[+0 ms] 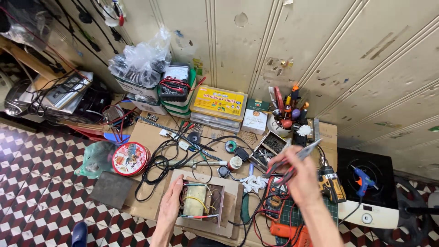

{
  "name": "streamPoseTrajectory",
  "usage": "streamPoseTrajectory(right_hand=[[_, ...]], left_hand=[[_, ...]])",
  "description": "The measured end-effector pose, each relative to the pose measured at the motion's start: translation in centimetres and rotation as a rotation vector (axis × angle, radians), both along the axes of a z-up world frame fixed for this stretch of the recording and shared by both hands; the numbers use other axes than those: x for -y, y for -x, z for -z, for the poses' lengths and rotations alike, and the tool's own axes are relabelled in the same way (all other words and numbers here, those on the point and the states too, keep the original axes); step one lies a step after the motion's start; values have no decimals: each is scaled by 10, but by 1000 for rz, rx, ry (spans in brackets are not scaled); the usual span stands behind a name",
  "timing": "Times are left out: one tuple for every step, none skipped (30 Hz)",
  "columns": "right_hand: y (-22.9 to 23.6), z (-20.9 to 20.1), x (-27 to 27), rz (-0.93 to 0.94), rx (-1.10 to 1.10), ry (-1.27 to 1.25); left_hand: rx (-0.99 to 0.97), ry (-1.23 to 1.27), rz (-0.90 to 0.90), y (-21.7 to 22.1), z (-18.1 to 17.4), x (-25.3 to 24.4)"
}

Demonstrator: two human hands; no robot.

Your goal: Inspecting and repairing an internal transformer and power supply component using a multimeter and pliers.

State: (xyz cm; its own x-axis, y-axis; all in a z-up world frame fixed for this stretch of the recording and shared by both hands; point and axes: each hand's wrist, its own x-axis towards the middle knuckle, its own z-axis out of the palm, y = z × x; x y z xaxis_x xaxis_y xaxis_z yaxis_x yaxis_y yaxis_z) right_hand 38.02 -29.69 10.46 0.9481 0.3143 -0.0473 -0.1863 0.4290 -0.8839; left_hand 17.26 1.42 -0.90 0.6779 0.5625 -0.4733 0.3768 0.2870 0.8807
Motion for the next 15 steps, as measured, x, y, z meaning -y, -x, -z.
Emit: streamPoseTrajectory(right_hand=[[17, 17, -7, -38, -119, 84], [35, 35, -14, -74, -237, 171], [37, 42, -12, -80, -230, 166], [39, 48, -11, -112, -397, 276], [39, 55, -10, -146, -559, 381], [39, 34, -10, -149, -545, 375], [40, 12, -9, -125, -492, 383], [41, -11, -7, -101, -439, 390], [49, -33, -9, -86, -419, 380], [57, -56, -10, -31, -277, 286], [65, -78, -11, 28, -135, 188], [75, -48, -5, 52, -115, 175], [85, -17, -1, 6, -175, 178], [94, 15, 2, -40, -233, 179], [56, 136, -3, -13, -209, 165]], left_hand=[[6, -4, 7, 2, 2, -1], [11, -8, 13, 3, 5, -3], [18, -13, 8, 4, 4, -1], [25, -16, 12, 5, 2, 1], [37, -21, 17, 3, 0, 1], [49, -30, 15, 6, 9, -1], [56, -30, 18, 7, 16, -4], [63, -29, 21, 6, 24, -7], [85, -37, 33, 7, 32, -9], [77, -40, 38, 7, 40, -11], [69, -45, 53, 2, 48, -15], [92, -56, 75, 2, 62, -20], [91, -70, 98, 0, 78, -27], [90, -85, 121, -3, 95, -34], [117, -97, 146, -12, 144, -54]])
